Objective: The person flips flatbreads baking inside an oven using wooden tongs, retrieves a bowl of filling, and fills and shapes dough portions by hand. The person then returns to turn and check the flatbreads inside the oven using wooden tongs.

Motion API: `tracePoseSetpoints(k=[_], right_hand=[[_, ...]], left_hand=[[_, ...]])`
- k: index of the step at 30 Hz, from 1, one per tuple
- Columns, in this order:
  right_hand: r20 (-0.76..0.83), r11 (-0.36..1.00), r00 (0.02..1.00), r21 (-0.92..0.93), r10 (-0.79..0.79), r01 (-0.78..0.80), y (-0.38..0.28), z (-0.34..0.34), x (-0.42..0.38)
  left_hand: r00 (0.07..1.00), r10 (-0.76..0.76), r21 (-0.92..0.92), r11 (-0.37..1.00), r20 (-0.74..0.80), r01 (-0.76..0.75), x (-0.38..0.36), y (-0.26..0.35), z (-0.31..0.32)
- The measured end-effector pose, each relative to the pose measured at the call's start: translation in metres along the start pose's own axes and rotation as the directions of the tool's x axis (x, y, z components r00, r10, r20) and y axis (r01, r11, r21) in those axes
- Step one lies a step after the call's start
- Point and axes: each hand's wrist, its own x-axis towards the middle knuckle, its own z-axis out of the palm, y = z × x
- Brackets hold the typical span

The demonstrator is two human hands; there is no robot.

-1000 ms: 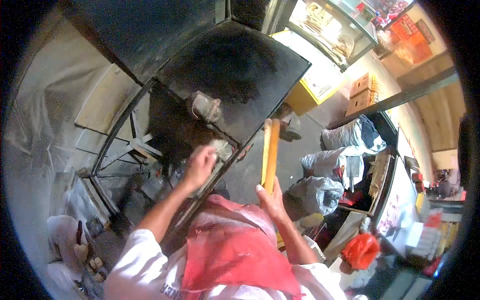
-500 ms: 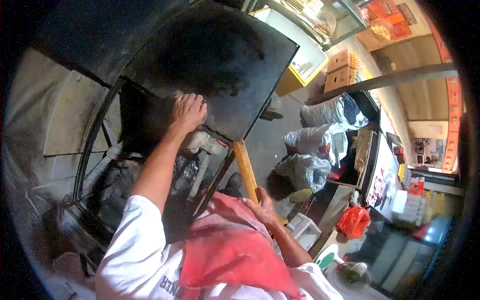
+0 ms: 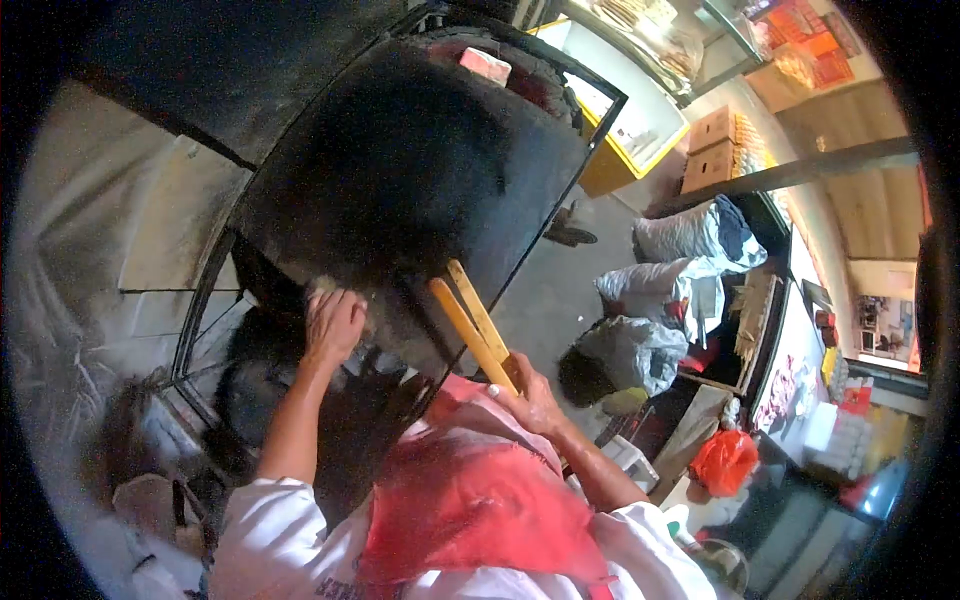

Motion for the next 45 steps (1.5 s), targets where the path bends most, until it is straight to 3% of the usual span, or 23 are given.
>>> tracePoseSetpoints(k=[5, 8, 14, 16, 19, 22, 26, 27, 28, 30, 32, 34, 38, 39, 40, 42, 45], right_hand=[[0.023, 1.0, 1.0, 0.003, -0.005, 0.005, 0.018, -0.018, 0.0], [0.037, 0.998, 0.999, 0.058, 0.008, -0.01, 0.031, -0.026, 0.001], [0.038, 1.0, 0.999, -0.024, -0.018, 0.019, 0.032, -0.038, 0.005], [0.06, 0.997, 0.997, -0.048, -0.05, 0.053, 0.027, -0.042, 0.005], [0.104, 0.994, 0.994, -0.099, -0.034, 0.044, 0.025, -0.045, 0.006], [0.128, 0.991, 0.991, -0.123, -0.033, 0.049, 0.024, -0.048, 0.008], [0.118, 0.996, 0.992, -0.07, -0.045, 0.053, 0.025, -0.046, 0.01], [0.114, 0.993, 0.992, -0.092, -0.059, 0.07, 0.022, -0.048, 0.01], [0.11, 0.989, 0.991, -0.115, -0.075, 0.088, 0.019, -0.05, 0.012], [0.113, 0.988, 0.991, -0.127, -0.073, 0.088, 0.016, -0.053, 0.017], [0.119, 0.986, 0.99, -0.142, -0.076, 0.093, 0.012, -0.055, 0.024], [0.121, 0.982, 0.991, -0.168, -0.062, 0.082, 0.008, -0.058, 0.03], [0.076, 0.965, 0.987, -0.211, -0.142, 0.155, 0.001, -0.068, 0.047], [0.101, 0.933, 0.993, -0.346, -0.068, 0.099, -0.002, -0.073, 0.053], [0.115, 0.879, 0.993, -0.474, 0.01, 0.047, -0.004, -0.078, 0.058], [0.14, 0.864, 0.99, -0.501, 0.019, 0.054, -0.006, -0.091, 0.068], [0.175, 0.915, 0.984, -0.392, -0.029, 0.097, -0.014, -0.125, 0.085]], left_hand=[[0.986, -0.163, 0.015, 0.987, 0.048, 0.162, -0.07, -0.013, -0.014], [0.965, -0.263, 0.132, 0.957, 0.016, 0.258, -0.106, -0.017, -0.024], [0.827, -0.561, 0.056, 0.828, 0.038, 0.559, -0.174, -0.033, -0.038], [0.839, -0.544, 0.022, 0.839, 0.023, 0.544, -0.194, -0.041, -0.04], [0.724, -0.687, 0.097, 0.726, 0.062, 0.681, -0.226, -0.055, -0.04], [0.665, -0.746, 0.189, 0.658, 0.033, 0.729, -0.243, -0.056, -0.043], [0.686, -0.727, 0.166, 0.676, -0.008, 0.718, -0.272, -0.076, -0.037], [0.628, -0.777, 0.163, 0.626, 0.04, 0.763, -0.279, -0.085, -0.034], [0.628, -0.778, 0.158, 0.625, 0.039, 0.764, -0.291, -0.098, -0.026], [0.669, -0.738, 0.062, 0.666, -0.09, 0.744, -0.293, -0.101, -0.021], [0.672, -0.731, 0.039, 0.673, -0.116, 0.739, -0.297, -0.102, -0.018], [0.444, -0.891, -0.267, 0.452, -0.095, 0.851, -0.301, -0.101, -0.012], [0.391, -0.892, -0.443, 0.451, -0.226, 0.775, -0.313, -0.108, 0.011], [0.361, -0.895, -0.415, 0.442, -0.26, 0.796, -0.298, -0.092, 0.007], [0.355, -0.898, -0.425, 0.436, -0.259, 0.794, -0.284, -0.078, 0.009], [0.424, -0.798, -0.468, 0.597, -0.428, 0.651, -0.256, -0.051, 0.011], [0.409, -0.845, -0.63, 0.531, -0.344, 0.567, -0.212, 0.005, 0.021]])
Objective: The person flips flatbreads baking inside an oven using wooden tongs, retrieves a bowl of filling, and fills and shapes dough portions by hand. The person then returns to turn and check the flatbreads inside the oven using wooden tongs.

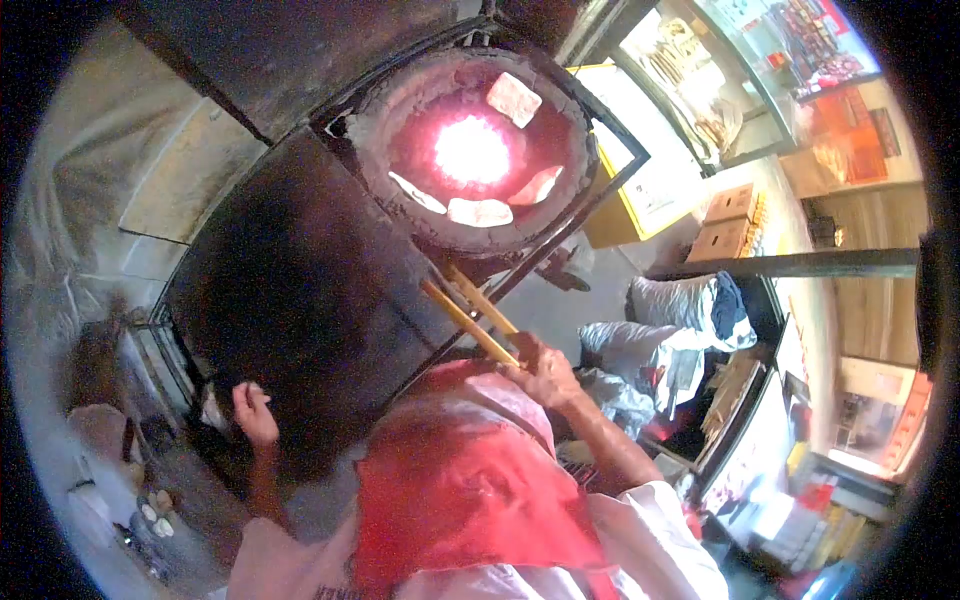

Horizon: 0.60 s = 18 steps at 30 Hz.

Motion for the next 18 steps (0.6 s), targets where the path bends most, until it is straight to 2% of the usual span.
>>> tracePoseSetpoints(k=[1, 2, 3, 4, 5, 6, 7, 8, 9, 10, 11, 12, 13, 14, 15, 16, 17, 18], right_hand=[[-0.026, 1.0, 1.0, 0.019, 0.002, -0.002, 0.009, -0.014, 0.007], [-0.043, 0.999, 0.999, -0.053, 0.006, -0.008, 0.013, -0.033, 0.016], [-0.056, 0.992, 0.998, -0.126, 0.008, -0.015, 0.017, -0.055, 0.024], [-0.089, 0.995, 0.996, -0.094, 0.015, -0.024, 0.023, -0.076, 0.033], [-0.083, 0.984, 0.994, -0.17, -0.067, 0.052, 0.036, -0.1, 0.046], [-0.127, 0.967, 0.988, -0.25, -0.092, 0.058, 0.047, -0.12, 0.056], [-0.168, 0.943, 0.978, -0.326, -0.126, 0.066, 0.054, -0.141, 0.067], [-0.12, 0.922, 0.99, -0.387, -0.071, 0.019, 0.045, -0.167, 0.076], [-0.082, 0.895, 0.997, -0.445, -0.012, -0.025, 0.037, -0.191, 0.085], [-0.1, 0.884, 0.982, -0.457, -0.161, 0.099, 0.052, -0.205, 0.097], [-0.083, 0.827, 0.98, -0.551, -0.183, 0.108, 0.059, -0.218, 0.11], [-0.052, 0.794, 0.977, -0.593, -0.206, 0.136, 0.058, -0.229, 0.12], [-0.016, 0.755, 0.972, -0.634, -0.233, 0.17, 0.055, -0.239, 0.13], [0.013, 0.746, 0.971, -0.637, -0.24, 0.193, 0.056, -0.242, 0.144], [0.032, 0.65, 0.943, -0.717, -0.331, 0.252, 0.06, -0.241, 0.157], [0.057, 0.546, 0.907, -0.782, -0.417, 0.3, 0.062, -0.238, 0.168], [0.079, 0.542, 0.905, -0.777, -0.418, 0.319, 0.049, -0.241, 0.177], [0.179, 0.62, 0.96, -0.734, -0.216, 0.276, 0.026, -0.247, 0.187]], left_hand=[[0.998, -0.056, -0.111, 0.992, 0.037, 0.06, -0.01, 0.009, 0.012], [0.988, -0.01, -0.042, 0.999, 0.153, 0.016, -0.023, 0.017, 0.02], [0.978, -0.115, -0.024, 0.992, 0.176, 0.121, -0.039, 0.031, 0.035], [0.98, -0.088, -0.01, 0.996, 0.178, 0.091, -0.057, 0.042, 0.05], [0.982, -0.063, 0.005, 0.998, 0.178, 0.063, -0.075, 0.05, 0.065], [0.982, -0.088, 0.015, 0.996, 0.164, 0.087, -0.095, 0.057, 0.081], [0.985, -0.056, 0.091, 0.995, 0.163, 0.041, -0.114, 0.062, 0.099], [0.984, -0.026, 0.174, 0.985, 0.177, -0.006, -0.135, 0.067, 0.112], [0.983, -0.044, 0.19, 0.982, 0.176, 0.01, -0.152, 0.076, 0.123], [0.944, -0.285, 0.06, 0.959, 0.165, 0.279, -0.166, 0.084, 0.137], [0.841, -0.509, -0.072, 0.846, 0.183, 0.528, -0.183, 0.086, 0.147], [0.818, -0.538, -0.242, 0.782, 0.202, 0.574, -0.205, 0.068, 0.154], [0.807, -0.561, -0.242, 0.77, 0.186, 0.59, -0.217, 0.063, 0.157], [0.803, -0.549, -0.108, 0.806, 0.231, 0.582, -0.224, 0.066, 0.159], [0.792, -0.543, 0.027, 0.829, 0.278, 0.559, -0.233, 0.069, 0.16], [0.786, -0.562, 0.032, 0.818, 0.259, 0.574, -0.245, 0.071, 0.16], [0.692, -0.655, -0.183, 0.672, 0.305, 0.717, -0.25, 0.083, 0.163], [0.593, -0.711, -0.38, 0.466, 0.377, 0.799, -0.255, 0.09, 0.166]])
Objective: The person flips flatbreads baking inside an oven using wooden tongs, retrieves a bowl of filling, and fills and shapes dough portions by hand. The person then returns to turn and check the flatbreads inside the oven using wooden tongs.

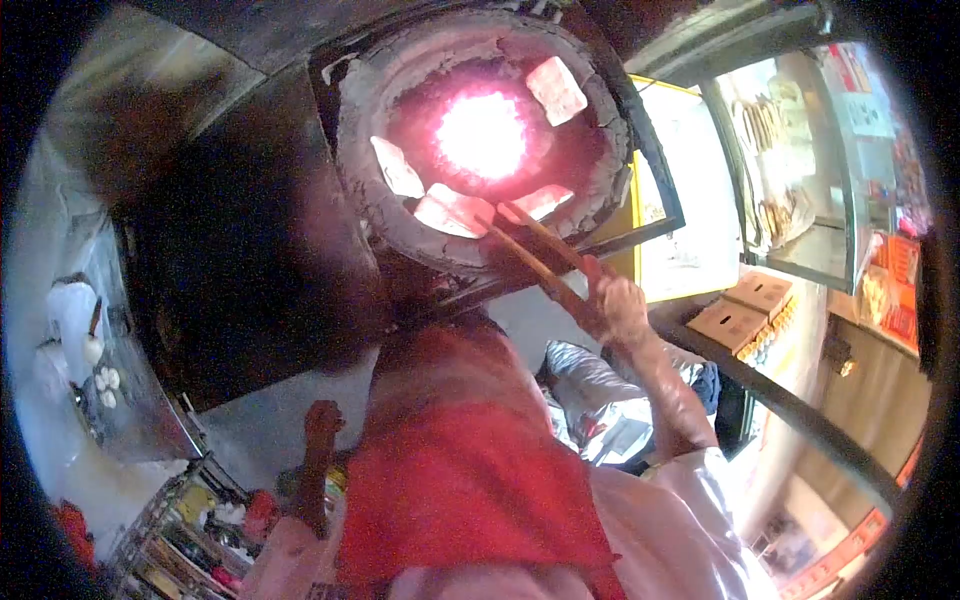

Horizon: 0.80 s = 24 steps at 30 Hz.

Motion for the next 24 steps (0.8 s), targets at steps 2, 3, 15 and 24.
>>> tracePoseSetpoints(k=[2, 3, 15, 24], right_hand=[[0.153, 0.986, 0.988, 0.165, -0.031, 0.005, 0.006, -0.003, 0.023], [0.161, 0.988, 0.986, 0.156, -0.033, 0.008, 0.027, 0.019, 0.042], [0.705, 0.662, 0.449, 0.04, -0.55, 0.749, -0.006, -0.015, 0.165], [0.645, 0.431, 0.756, 0.717, -0.112, -0.548, 0.002, 0.034, 0.07]], left_hand=[[1.0, -0.019, -0.059, 0.998, 0.009, 0.019, -0.005, -0.015, -0.001], [0.999, -0.027, -0.117, 0.993, 0.031, 0.031, -0.004, -0.026, -0.002], [0.989, 0.091, 0.122, 0.987, 0.12, -0.106, 0.024, -0.169, 0.015], [0.977, -0.034, -0.632, 0.758, 0.211, 0.163, 0.041, -0.289, -0.027]])
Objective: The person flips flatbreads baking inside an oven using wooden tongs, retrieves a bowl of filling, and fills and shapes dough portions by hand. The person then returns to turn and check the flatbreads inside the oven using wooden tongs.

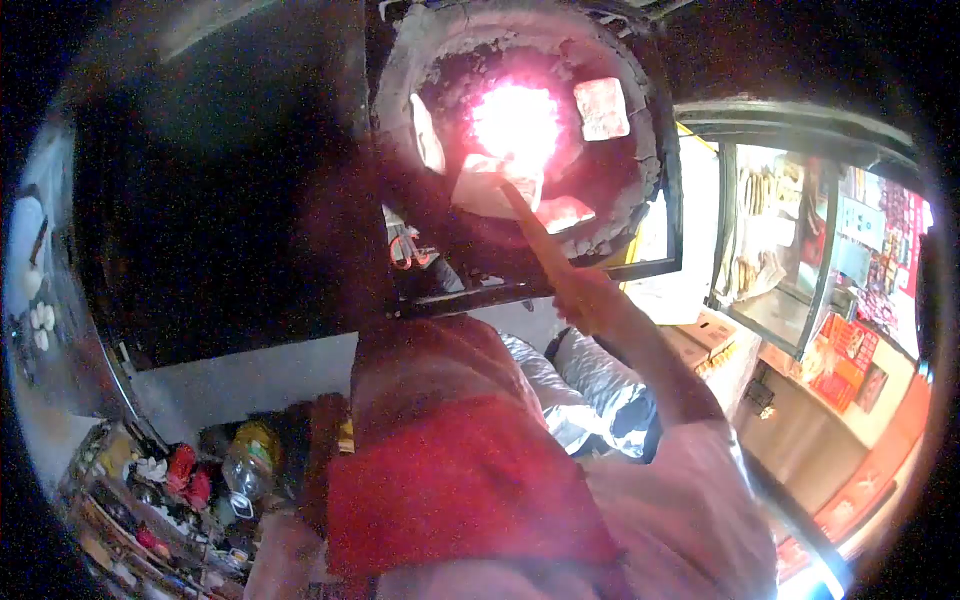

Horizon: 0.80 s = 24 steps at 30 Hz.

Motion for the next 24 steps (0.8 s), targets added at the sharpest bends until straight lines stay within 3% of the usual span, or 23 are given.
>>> tracePoseSetpoints(k=[1, 3, 5, 6, 7, 9, 10, 11, 12, 13, 14, 15, 16, 17, 18, 19, 21, 24], right_hand=[[-0.006, 1.0, 1.0, 0.002, -0.011, 0.011, 0.011, 0.001, -0.012], [-0.166, 0.857, 0.952, 0.417, -0.258, 0.304, 0.036, -0.015, -0.023], [-0.037, 0.78, 0.803, 0.215, -0.595, 0.588, 0.032, -0.061, -0.025], [-0.177, 0.787, 0.788, -0.343, -0.59, 0.512, 0.004, -0.069, -0.03], [-0.295, 0.597, 0.716, -0.775, -0.633, 0.208, -0.033, -0.076, -0.037], [-0.405, 0.624, 0.701, -0.778, -0.587, 0.075, -0.083, -0.102, -0.031], [-0.342, 0.474, 0.642, -0.88, -0.686, 0.038, -0.105, -0.115, -0.028], [-0.258, 0.31, 0.585, -0.951, -0.769, -0.012, -0.124, -0.129, -0.021], [-0.281, 0.3, 0.567, -0.952, -0.775, -0.062, -0.14, -0.147, -0.004], [-0.3, 0.289, 0.55, -0.951, -0.779, -0.109, -0.155, -0.159, 0.013], [-0.272, 0.201, 0.511, -0.961, -0.815, -0.192, -0.173, -0.159, 0.017], [-0.238, 0.114, 0.474, -0.955, -0.848, -0.275, -0.193, -0.157, 0.019], [-0.131, -0.056, 0.496, -0.937, -0.858, -0.345, -0.206, -0.166, 0.03], [-0.026, -0.224, 0.525, -0.885, -0.851, -0.408, -0.22, -0.174, 0.04], [-0.156, -0.312, 0.686, -0.805, -0.711, -0.505, -0.239, -0.172, 0.039], [-0.151, -0.319, 0.691, -0.804, -0.707, -0.503, -0.247, -0.173, 0.043], [0.157, -0.479, 0.63, -0.791, -0.761, -0.381, -0.266, -0.172, 0.047], [0.111, -0.509, 0.663, -0.737, -0.74, -0.445, -0.304, -0.136, 0.071]], left_hand=[[1.0, 0.009, 0.001, 1.0, 0.027, -0.009, 0.004, 0.002, -0.001], [0.992, 0.031, -0.01, 1.0, 0.124, -0.03, 0.017, 0.012, 0.012], [0.998, 0.001, 0.282, 0.959, -0.066, 0.018, 0.007, 0.052, 0.066], [0.991, -0.009, 0.435, 0.898, -0.136, 0.068, -0.004, 0.08, 0.113], [0.983, -0.009, 0.548, 0.829, -0.183, 0.11, -0.008, 0.102, 0.15], [0.975, 0.001, 0.65, 0.746, -0.221, 0.147, -0.015, 0.128, 0.193], [0.976, 0.012, 0.654, 0.744, -0.218, 0.137, -0.015, 0.13, 0.19], [0.99, -0.024, 0.508, 0.857, -0.136, 0.09, -0.017, 0.131, 0.183], [0.998, -0.044, 0.339, 0.939, -0.05, 0.058, -0.02, 0.131, 0.175], [0.998, -0.033, 0.34, 0.939, -0.057, 0.05, -0.021, 0.132, 0.166], [0.998, 0.062, 0.879, 0.476, -0.026, -0.007, -0.021, 0.133, 0.158], [0.993, 0.111, 0.972, -0.232, 0.048, -0.021, -0.021, 0.131, 0.144], [0.989, 0.139, 0.969, -0.246, 0.05, -0.014, -0.032, 0.123, 0.132], [0.991, 0.118, 0.979, 0.2, -0.055, 0.03, -0.039, 0.113, 0.113], [0.984, 0.045, 0.649, 0.757, -0.171, 0.078, -0.043, 0.1, 0.097], [0.979, 0.003, 0.423, 0.902, -0.204, 0.085, -0.047, 0.09, 0.083], [0.973, -0.025, 0.28, 0.956, -0.23, 0.091, -0.057, 0.067, 0.065], [0.968, -0.027, 0.189, 0.979, -0.248, 0.076, -0.061, 0.039, 0.042]])
